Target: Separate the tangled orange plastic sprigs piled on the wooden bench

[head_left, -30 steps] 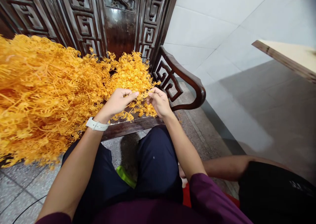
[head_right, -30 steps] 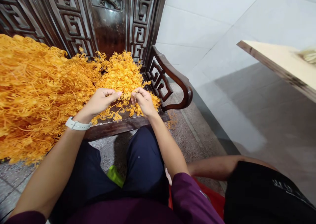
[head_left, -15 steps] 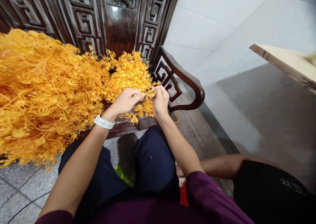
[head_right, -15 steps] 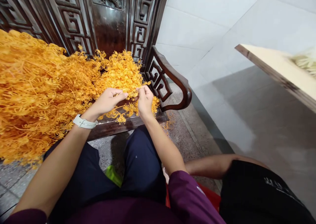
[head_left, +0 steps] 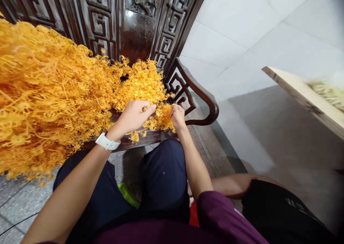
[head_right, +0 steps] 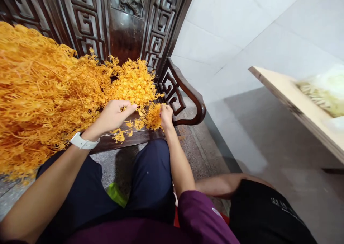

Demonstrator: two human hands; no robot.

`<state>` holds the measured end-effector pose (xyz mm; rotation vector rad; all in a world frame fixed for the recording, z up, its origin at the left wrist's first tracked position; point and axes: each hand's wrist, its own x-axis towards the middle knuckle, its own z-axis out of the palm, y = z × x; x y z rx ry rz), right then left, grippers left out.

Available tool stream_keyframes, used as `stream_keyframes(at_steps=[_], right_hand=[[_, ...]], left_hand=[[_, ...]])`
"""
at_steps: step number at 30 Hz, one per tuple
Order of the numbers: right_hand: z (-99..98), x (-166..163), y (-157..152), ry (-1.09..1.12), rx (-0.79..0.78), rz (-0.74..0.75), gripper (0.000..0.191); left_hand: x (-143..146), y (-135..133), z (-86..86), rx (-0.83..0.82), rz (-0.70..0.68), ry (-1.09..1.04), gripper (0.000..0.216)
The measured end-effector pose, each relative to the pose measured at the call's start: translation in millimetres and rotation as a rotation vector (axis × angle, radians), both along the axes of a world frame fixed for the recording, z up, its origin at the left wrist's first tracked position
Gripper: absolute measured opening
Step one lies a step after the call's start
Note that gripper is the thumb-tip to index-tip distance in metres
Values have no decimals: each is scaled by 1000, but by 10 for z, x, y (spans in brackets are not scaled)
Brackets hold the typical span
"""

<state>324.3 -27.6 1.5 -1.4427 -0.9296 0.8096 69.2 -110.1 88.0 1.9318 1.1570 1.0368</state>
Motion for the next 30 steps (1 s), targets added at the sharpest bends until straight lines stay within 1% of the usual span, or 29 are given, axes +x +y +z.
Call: stream_keyframes(at_steps=[3, 5, 9, 12, 16, 20, 22, 24, 25, 27, 30], right_hand=[[-115, 93, -16, -81, -37, 36, 31], [-132, 126, -30, -133, -45, 48, 33], [-139, 179, -52, -204, -79, 83, 43], [-159, 206, -75, -248, -77, 104, 48], [-154, 205, -113, -295, -62, 152, 46], [-55, 121, -175, -297, -34, 201, 46], [38, 30, -238, -253, -28, 286, 55], [153, -83, -328, -194, 4, 441, 65], [213, -142, -379, -178, 35, 531, 66], [327, -246, -477, -187, 105, 695, 58], [446, -334, -570, -225, 158, 821, 40]], left_hand=[[-18, 95, -43, 45, 116, 28, 49], [-3, 135, -67, 50, 142, 47, 49], [18, 96, -68, 37, 120, 86, 46], [15, 60, -64, 36, 118, 129, 45], [8, 72, -87, 45, 114, 160, 45], [27, 86, -114, 70, 93, 163, 47], [47, 87, -123, 66, 94, 163, 48], [68, 87, -132, 62, 101, 165, 47], [77, 87, -138, 64, 106, 165, 46], [88, 89, -152, 78, 121, 158, 43], [85, 98, -174, 103, 139, 135, 43]])
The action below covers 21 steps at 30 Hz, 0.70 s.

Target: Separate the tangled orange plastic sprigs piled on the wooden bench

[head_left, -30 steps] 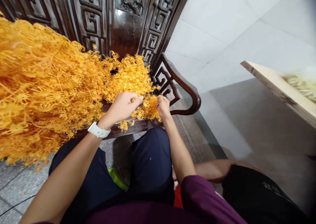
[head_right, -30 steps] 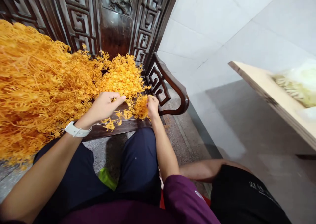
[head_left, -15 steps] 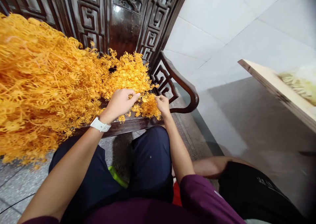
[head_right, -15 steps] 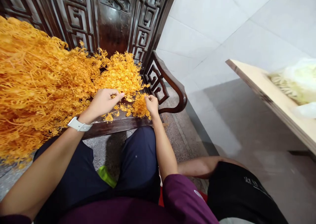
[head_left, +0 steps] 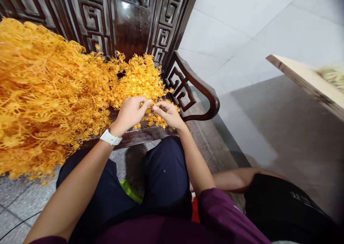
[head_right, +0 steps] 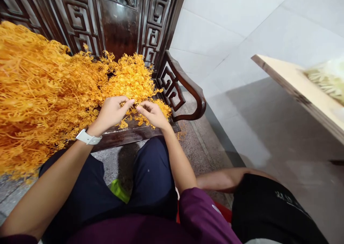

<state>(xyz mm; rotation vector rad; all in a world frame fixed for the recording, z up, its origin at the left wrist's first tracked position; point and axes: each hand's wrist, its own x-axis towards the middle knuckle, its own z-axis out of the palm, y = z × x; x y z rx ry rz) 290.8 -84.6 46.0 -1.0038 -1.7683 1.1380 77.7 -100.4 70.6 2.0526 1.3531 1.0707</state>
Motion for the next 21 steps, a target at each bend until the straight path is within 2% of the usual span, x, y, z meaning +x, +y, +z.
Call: stream_keyframes(at_steps=[6, 11, 17, 21], right_hand=[[50, 63, -3, 105, -62, 0, 38], [81, 135, -31, 107, -22, 14, 39], [37, 194, -11, 189, -104, 184, 36], [-56, 239, 67, 333, -167, 279, 43]], left_hand=[[-52, 29, 16, 2, 10, 24, 43], [-88, 58, 59, 46, 30, 66, 35], [-100, 38, 82, 55, 15, 34, 27], [-65, -64, 163, 76, -70, 70, 26]])
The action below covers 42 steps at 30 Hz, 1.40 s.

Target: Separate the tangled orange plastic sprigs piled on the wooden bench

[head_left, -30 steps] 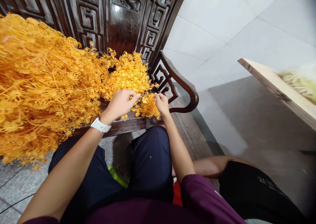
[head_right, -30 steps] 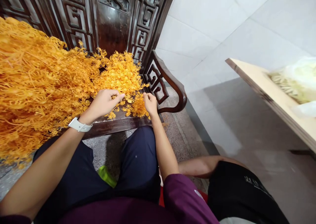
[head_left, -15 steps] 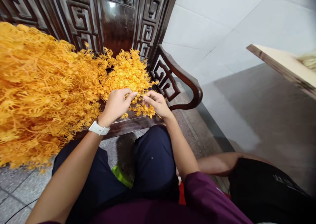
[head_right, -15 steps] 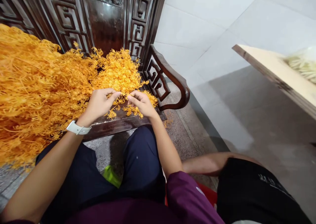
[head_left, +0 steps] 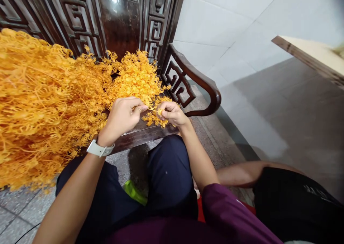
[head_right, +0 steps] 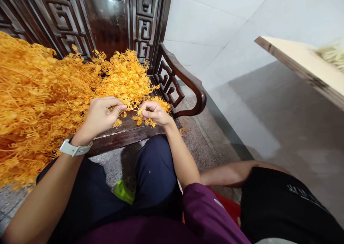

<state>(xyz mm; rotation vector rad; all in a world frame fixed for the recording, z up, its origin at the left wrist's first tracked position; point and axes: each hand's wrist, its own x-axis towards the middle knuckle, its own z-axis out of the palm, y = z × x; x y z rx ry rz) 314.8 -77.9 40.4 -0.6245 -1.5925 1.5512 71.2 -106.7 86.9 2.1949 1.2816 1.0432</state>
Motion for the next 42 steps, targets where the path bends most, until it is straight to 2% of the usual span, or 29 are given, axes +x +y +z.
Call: stream_keyframes(at_steps=[2, 5, 9, 11, 15, 18, 20, 22, 24, 27, 31, 35, 39, 42], right_hand=[[-23, 8, 27, 63, -19, -25, 47], [-12, -13, 37, 126, -36, -143, 46], [28, -92, 36, 169, -52, -276, 45], [21, -131, 54, 135, -30, -329, 45], [-94, -96, 188, -77, 87, -443, 46], [-245, 90, 339, -191, 152, -727, 46], [-344, 243, 396, -247, 169, -891, 46], [-421, 358, 386, -315, 163, -860, 42], [-468, 413, 327, -387, 153, -753, 34], [-490, 415, 237, -513, 174, -659, 21], [-490, 390, 224, -666, 257, -557, 8], [-477, 381, 249, -705, 309, -507, 12], [-393, 338, 208, -763, 430, -498, 24], [-218, 237, 96, -617, 428, -524, 29]], left_hand=[[21, -49, 46, 10, -32, 16, 27], [45, -100, 93, 12, -60, 21, 28], [78, -118, 84, 29, -103, 55, 31], [101, -117, 62, 46, -96, 75, 31], [132, -189, 95, 92, -68, 169, 32], [81, -304, 201, 87, -122, 104, 33], [3, -334, 245, 100, -73, 30, 32], [-86, -290, 231, 124, 40, 1, 29], [-157, -198, 171, 67, 74, 5, 27], [-203, -90, 84, -13, 70, -71, 27], [-181, -88, 59, -84, 48, -201, 25], [-146, -98, 48, -180, 25, -270, 26], [-119, -80, 31, -236, -70, -291, 29], [-80, -78, 16, -259, -149, -281, 31]])
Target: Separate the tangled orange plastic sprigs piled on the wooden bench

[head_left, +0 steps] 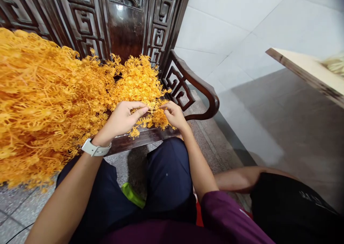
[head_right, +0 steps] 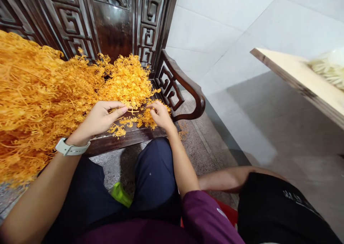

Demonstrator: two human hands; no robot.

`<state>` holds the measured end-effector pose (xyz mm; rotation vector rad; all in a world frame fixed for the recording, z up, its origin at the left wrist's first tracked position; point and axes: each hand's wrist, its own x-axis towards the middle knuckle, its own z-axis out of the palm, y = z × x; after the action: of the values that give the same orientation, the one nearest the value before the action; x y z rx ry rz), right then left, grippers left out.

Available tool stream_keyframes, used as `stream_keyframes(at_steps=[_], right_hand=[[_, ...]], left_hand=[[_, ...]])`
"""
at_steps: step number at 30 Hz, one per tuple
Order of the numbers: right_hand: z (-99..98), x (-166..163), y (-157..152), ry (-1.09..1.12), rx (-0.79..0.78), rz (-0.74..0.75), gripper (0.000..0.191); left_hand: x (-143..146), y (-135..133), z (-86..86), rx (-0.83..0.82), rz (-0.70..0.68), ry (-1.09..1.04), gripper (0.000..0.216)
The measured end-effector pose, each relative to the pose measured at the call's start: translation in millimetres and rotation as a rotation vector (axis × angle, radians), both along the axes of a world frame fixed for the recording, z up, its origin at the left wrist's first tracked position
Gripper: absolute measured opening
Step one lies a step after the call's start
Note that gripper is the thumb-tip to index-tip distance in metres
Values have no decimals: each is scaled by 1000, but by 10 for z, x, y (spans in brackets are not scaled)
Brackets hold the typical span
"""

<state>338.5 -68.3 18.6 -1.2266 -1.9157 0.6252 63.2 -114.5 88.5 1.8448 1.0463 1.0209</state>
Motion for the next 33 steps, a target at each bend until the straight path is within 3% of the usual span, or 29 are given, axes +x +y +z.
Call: stream_keyframes(at_steps=[3, 7, 17, 22, 24, 27, 29, 33], right_hand=[[237, -150, -168, 268, -120, 101, 27], [425, -311, -334, 286, -101, 200, 25], [366, -385, -278, 369, -16, 71, 34], [424, -393, -318, 384, 69, 93, 37], [423, -352, -350, 410, 124, 77, 37], [405, -255, -431, 407, 160, 53, 37], [412, -190, -496, 391, 165, 57, 39], [524, -146, -596, 368, 147, 113, 46]], left_hand=[[56, -10, -25, -7, -57, 27, 32], [121, -24, -65, 3, -98, 62, 35], [231, -35, -168, 48, 31, 196, 38], [350, 41, -191, 0, -97, 56, 53], [385, 103, -145, -26, -127, 13, 51], [448, 161, -3, -89, -250, 128, 52], [500, 132, 148, -3, -338, 308, 55], [502, -58, 517, 89, -327, 494, 45]])
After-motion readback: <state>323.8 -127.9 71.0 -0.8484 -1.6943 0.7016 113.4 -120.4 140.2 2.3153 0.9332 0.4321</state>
